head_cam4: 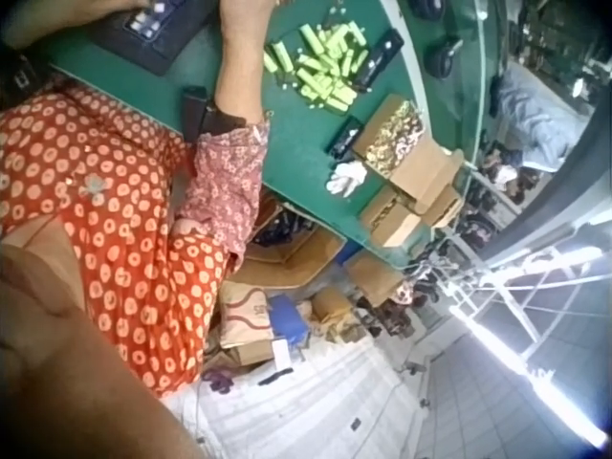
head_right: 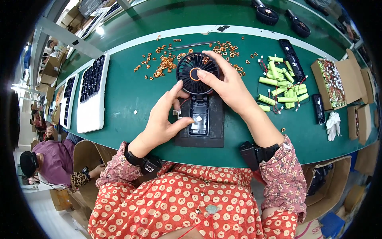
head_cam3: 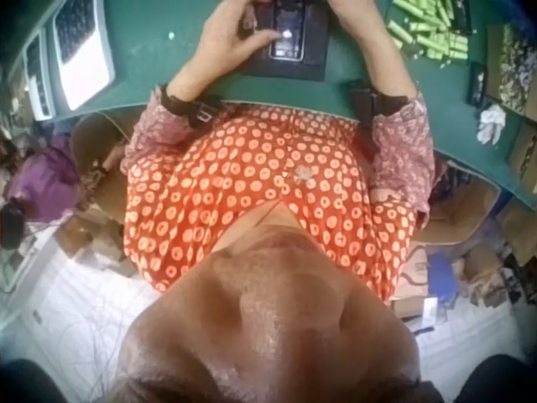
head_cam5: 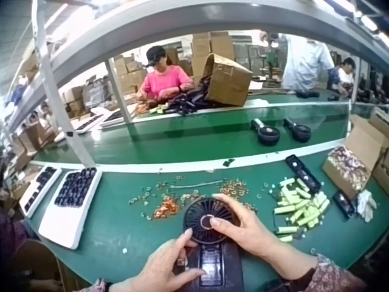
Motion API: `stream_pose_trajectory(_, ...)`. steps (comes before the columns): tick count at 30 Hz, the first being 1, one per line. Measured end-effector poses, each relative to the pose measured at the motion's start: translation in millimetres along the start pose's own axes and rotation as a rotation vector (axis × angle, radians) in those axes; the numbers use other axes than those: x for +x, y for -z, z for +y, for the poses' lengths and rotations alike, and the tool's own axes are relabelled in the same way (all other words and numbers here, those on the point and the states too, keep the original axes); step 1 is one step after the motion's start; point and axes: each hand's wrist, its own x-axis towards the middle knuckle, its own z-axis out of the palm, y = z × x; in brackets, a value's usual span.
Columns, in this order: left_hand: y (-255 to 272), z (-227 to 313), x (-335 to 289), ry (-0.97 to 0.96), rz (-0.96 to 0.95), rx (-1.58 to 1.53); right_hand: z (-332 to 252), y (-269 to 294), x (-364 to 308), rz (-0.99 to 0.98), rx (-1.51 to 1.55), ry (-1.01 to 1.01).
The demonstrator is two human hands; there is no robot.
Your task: Assembling handheld portable fans by installing batteries and testing components on a production line.
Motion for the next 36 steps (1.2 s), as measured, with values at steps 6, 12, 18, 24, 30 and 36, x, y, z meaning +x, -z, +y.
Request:
stream_pose_trajectory(6, -0.5, 12.6, -0.3, -0.042, 0.034, 0.072, 5.7, 5.9, 5.8, 0.084, -0.437, 0.002)
stream_pose_trajectory(12, 3.0, 22.4, 5.5, -0.095, -0.016, 0.192, 10.6, 5.8, 6.7, 0.172, -0.928, 0.206)
stream_pose_trajectory(18, 20.8, 22.7, 16.0, 0.189, -0.198, -0.187, -6.7, 8.9, -8.9, 0.232, -0.963, 0.259)
stream_pose_trajectory(24, 23.8, 6.2, 8.1, 0.262, -0.122, -0.53, -34.9, 32.3, -30.7, 0.241, -0.814, 0.246)
stream_pose_trajectory(30, 13.5, 21.2, 25.9, 0.383, 0.103, -0.653, -48.6, 75.2, -46.3, 0.511, -0.663, 0.118)
stream_pose_trajectory(36, 5.8, 21.9, 30.6, 0.204, 0.135, -0.427, -60.9, 94.4, -100.1, 0.225, -0.957, 0.129)
